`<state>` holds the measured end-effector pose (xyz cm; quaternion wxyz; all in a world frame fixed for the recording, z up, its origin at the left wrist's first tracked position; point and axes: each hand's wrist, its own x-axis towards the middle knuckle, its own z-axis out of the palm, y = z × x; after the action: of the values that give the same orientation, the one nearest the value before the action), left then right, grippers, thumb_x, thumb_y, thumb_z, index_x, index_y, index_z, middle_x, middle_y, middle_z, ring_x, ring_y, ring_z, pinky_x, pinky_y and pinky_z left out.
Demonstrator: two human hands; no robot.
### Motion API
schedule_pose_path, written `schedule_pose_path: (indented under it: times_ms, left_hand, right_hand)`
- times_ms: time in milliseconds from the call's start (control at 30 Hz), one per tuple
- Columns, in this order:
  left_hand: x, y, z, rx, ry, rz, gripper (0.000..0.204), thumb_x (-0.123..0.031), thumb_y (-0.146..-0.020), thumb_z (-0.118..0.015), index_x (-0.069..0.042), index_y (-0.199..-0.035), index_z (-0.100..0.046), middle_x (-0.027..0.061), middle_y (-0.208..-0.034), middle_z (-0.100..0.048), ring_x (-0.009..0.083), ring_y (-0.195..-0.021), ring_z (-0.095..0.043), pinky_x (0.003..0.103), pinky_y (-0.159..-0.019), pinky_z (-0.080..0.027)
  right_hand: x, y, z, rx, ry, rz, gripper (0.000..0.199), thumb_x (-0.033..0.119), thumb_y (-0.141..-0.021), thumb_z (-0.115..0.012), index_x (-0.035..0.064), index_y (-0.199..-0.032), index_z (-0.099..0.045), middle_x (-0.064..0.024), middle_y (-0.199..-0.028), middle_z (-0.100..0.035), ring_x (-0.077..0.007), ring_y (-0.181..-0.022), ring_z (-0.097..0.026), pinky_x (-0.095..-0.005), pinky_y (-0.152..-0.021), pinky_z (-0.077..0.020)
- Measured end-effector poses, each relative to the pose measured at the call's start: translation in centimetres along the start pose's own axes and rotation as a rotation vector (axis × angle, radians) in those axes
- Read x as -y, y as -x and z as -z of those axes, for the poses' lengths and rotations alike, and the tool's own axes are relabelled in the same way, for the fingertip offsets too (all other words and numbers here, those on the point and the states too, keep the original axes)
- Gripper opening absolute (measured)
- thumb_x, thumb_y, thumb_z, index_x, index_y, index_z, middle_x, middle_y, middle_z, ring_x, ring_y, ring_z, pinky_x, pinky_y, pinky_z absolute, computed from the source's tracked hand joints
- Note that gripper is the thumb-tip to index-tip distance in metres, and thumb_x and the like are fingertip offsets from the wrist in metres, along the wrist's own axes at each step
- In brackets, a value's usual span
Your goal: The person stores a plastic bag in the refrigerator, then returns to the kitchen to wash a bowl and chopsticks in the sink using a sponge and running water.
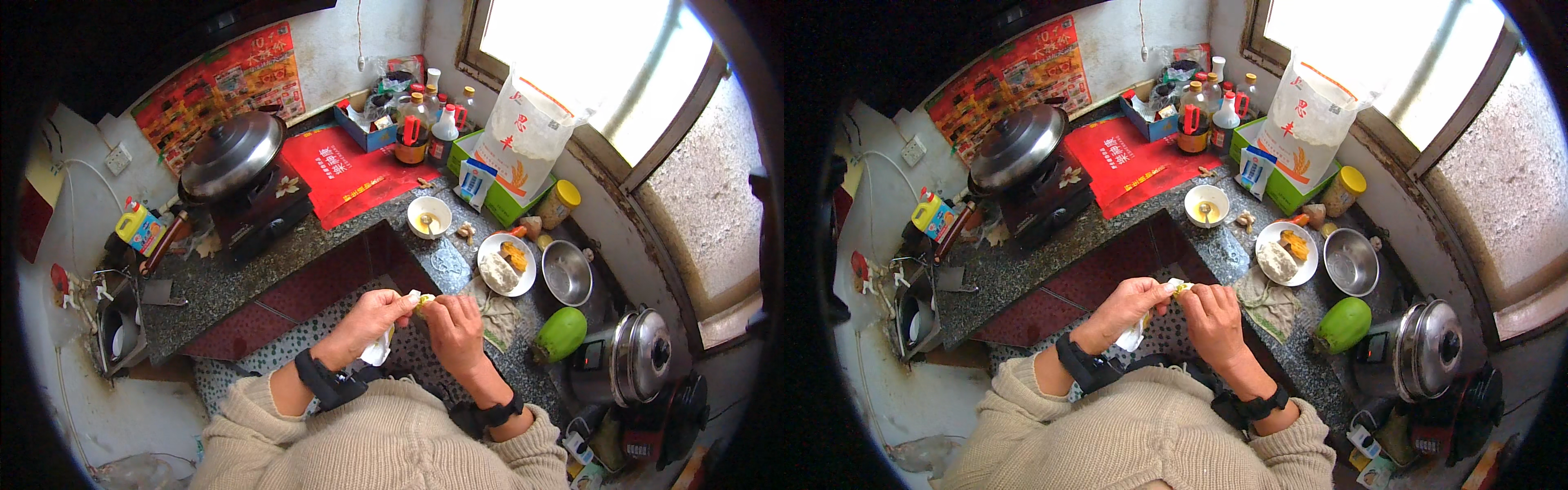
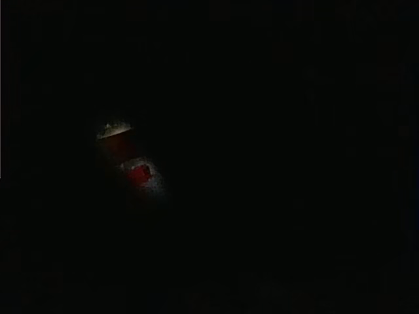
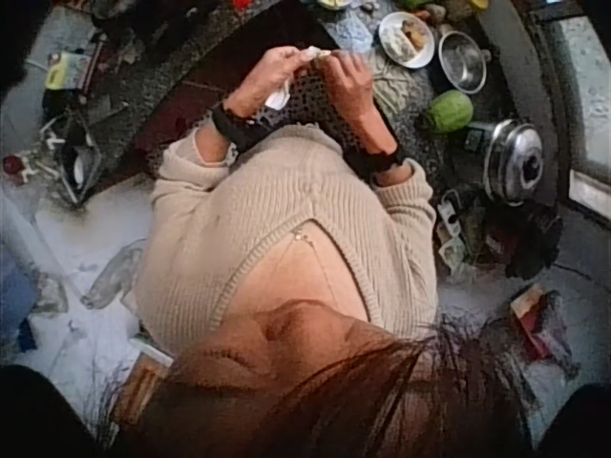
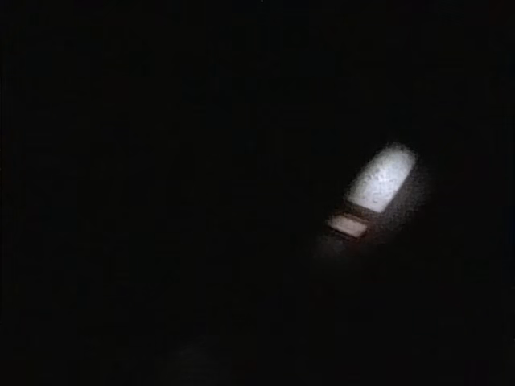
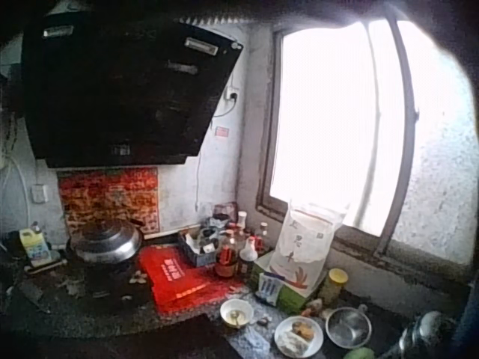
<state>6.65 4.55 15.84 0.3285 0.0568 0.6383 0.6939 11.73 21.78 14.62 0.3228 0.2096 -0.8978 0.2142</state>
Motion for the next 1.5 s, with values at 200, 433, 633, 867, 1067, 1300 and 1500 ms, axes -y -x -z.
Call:
schedule_pose_path:
  times_ms: [200,433,633,867,1067,1300,1500]
  left_hand:
    - [0.5,-0.3,0.2,0.015,-0.022,-0.008,0.024,-0.031,-0.091,-0.062,-0.007,-0.087,-0.062,-0.0023,-0.074,-0.060,0.0028,-0.057,-0.050,0.019,-0.051,-0.040]
    - [1.0,-0.4,0.2,0.035,0.098,0.051,0.023,-0.027,-0.090,-0.063,-0.004,-0.094,-0.061,0.0007,-0.077,-0.063,0.0038,-0.053,-0.053,0.019,-0.047,-0.043]
    - [1.3,-0.4,0.0,0.007,0.138,0.026,0.016,-0.020,-0.089,-0.062,-0.004,-0.092,-0.060,0.0012,-0.079,-0.063,0.0042,-0.055,-0.053,0.019,-0.050,-0.044]
    - [2.9,-1.1,-0.3,-0.120,-0.028,-0.174,0.009,-0.011,-0.086,-0.063,-0.003,-0.083,-0.060,-0.0010,-0.079,-0.060,0.0044,-0.072,-0.053,0.022,-0.065,-0.045]
    - [3.1,-1.2,-0.5,-0.181,-0.318,-0.235,0.010,-0.011,-0.087,-0.062,-0.002,-0.083,-0.060,-0.0008,-0.079,-0.060,0.0042,-0.073,-0.053,0.022,-0.065,-0.046]
    - [3.6,-2.2,-0.8,-0.275,-0.283,-0.281,0.024,-0.021,-0.084,-0.065,0.002,-0.080,-0.061,0.0055,-0.070,-0.062,0.0093,-0.065,-0.056,0.028,-0.059,-0.046]
    - [4.1,-2.2,-0.5,-0.220,-0.352,-0.203,0.035,-0.032,-0.088,-0.064,0.000,-0.075,-0.060,0.0030,-0.067,-0.059,0.0077,-0.064,-0.053,0.028,-0.057,-0.044]
  right_hand:
    - [0.3,0.3,-0.4,0.013,-0.005,0.004,0.021,0.004,-0.072,-0.060,0.0043,-0.092,-0.057,-0.0080,-0.086,-0.055,-0.0241,-0.075,-0.053,-0.0352,-0.068,-0.0418]
    - [0.3,0.7,-0.7,0.012,-0.023,-0.022,0.020,0.004,-0.071,-0.061,0.0045,-0.091,-0.057,-0.0082,-0.086,-0.056,-0.0243,-0.075,-0.054,-0.0350,-0.067,-0.0423]
    - [0.6,1.0,-0.8,-0.020,-0.117,-0.099,0.020,0.001,-0.072,-0.063,0.0045,-0.091,-0.057,-0.0096,-0.088,-0.058,-0.0259,-0.078,-0.056,-0.0352,-0.069,-0.0452]
    - [1.0,1.2,-1.3,-0.018,-0.428,-0.423,0.014,0.005,-0.082,-0.067,-0.0007,-0.092,-0.059,-0.0150,-0.090,-0.059,-0.0326,-0.076,-0.060,-0.0368,-0.066,-0.0492]
    - [0.3,1.5,-1.1,0.018,-0.292,-0.356,0.009,0.005,-0.084,-0.063,0.0004,-0.089,-0.057,-0.0129,-0.083,-0.059,-0.0267,-0.072,-0.059,-0.0347,-0.064,-0.0486]
    - [0.5,1.8,-2.4,-0.033,-0.603,-0.819,0.013,0.011,-0.090,-0.058,-0.0013,-0.087,-0.056,-0.0078,-0.077,-0.057,-0.0124,-0.062,-0.053,-0.0289,-0.057,-0.0457]
    - [0.7,1.1,-2.7,-0.073,-0.442,-0.597,0.009,0.007,-0.088,-0.060,0.0000,-0.087,-0.054,-0.0114,-0.076,-0.055,-0.0204,-0.061,-0.055,-0.0304,-0.056,-0.0463]
